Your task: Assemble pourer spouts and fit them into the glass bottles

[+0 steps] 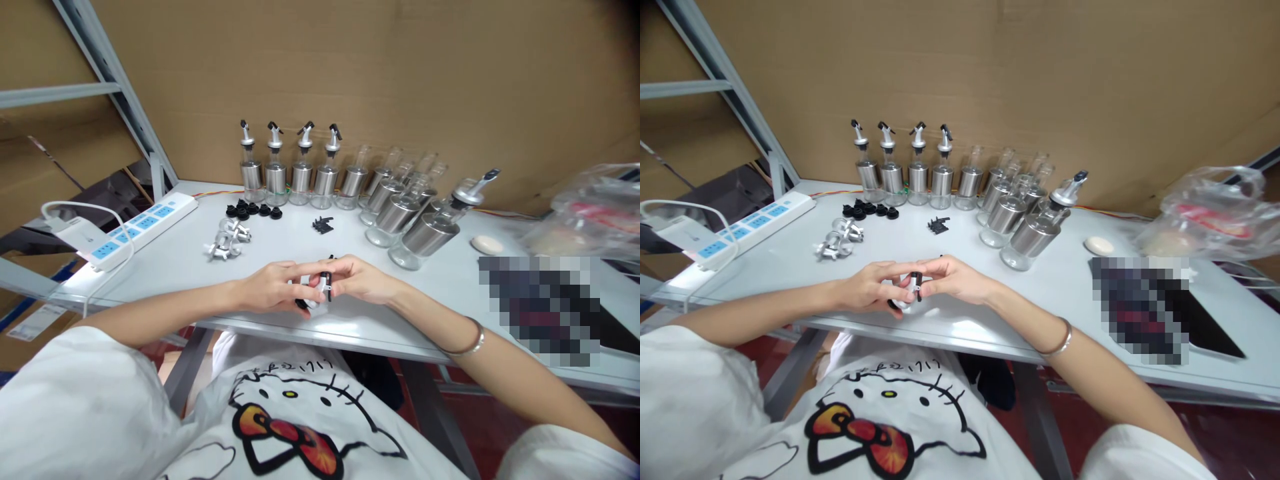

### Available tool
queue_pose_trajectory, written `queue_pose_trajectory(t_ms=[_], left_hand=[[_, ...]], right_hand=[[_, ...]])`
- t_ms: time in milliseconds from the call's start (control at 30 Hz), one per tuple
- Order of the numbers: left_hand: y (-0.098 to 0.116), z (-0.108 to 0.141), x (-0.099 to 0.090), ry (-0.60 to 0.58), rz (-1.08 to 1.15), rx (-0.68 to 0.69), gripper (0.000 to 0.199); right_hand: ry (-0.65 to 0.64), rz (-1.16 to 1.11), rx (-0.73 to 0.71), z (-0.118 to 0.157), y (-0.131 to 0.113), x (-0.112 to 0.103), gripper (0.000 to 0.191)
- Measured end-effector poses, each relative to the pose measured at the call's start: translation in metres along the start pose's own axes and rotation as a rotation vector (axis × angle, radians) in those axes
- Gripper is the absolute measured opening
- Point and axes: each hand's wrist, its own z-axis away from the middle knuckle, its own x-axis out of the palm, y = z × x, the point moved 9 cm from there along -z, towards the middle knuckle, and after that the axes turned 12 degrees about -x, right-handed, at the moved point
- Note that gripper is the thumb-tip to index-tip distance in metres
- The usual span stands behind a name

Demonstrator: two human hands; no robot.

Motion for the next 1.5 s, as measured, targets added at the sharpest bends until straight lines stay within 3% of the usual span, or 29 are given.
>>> queue_pose_trajectory(t_ms=[167, 333, 500, 733, 967, 1067, 1200, 1300, 1400, 1500], left_hand=[[0.004, -0.005, -0.01, 0.092, 0.065, 0.015, 0.027], [0.006, -0.008, -0.012, 0.088, 0.005, -0.032, 0.024], [0.003, -0.009, -0.015, 0.114, -0.116, -0.072, 0.025], [-0.022, -0.023, -0.007, 0.03, -0.146, -0.225, 0.037], [-0.03, -0.052, -0.02, 0.039, -0.106, -0.167, 0.037], [-0.057, -0.081, -0.032, 0.142, 0.053, -0.253, 0.037], [-0.124, -0.132, -0.034, 0.324, 0.314, -0.558, 0.038], [-0.17, -0.167, -0.011, 0.31, 0.445, -0.791, 0.062], [-0.193, -0.191, 0.009, 0.307, 0.47, -0.838, 0.077], [-0.208, -0.199, 0.025, 0.31, 0.485, -0.874, 0.082]], right_hand=[[0.024, 0.008, -0.033, 0.0, -0.006, 0.0, 0.027], [-0.019, 0.004, 0.013, 0.002, -0.002, -0.001, 0.029], [-0.067, -0.076, 0.019, 0.0, -0.001, 0.014, 0.048], [0.264, -0.012, -0.02, -0.002, 0.006, -0.009, 0.034], [0.406, -0.011, -0.177, -0.002, -0.023, -0.025, 0.036], [0.526, 0.08, -0.241, 0.002, -0.04, -0.038, 0.033], [0.623, 0.22, -0.322, 0.007, -0.058, -0.049, 0.031], [0.652, 0.309, -0.383, 0.01, -0.067, -0.052, 0.028], [0.689, 0.316, -0.444, 0.014, -0.071, -0.055, 0.028], [0.695, 0.301, -0.465, 0.016, -0.073, -0.058, 0.031]])
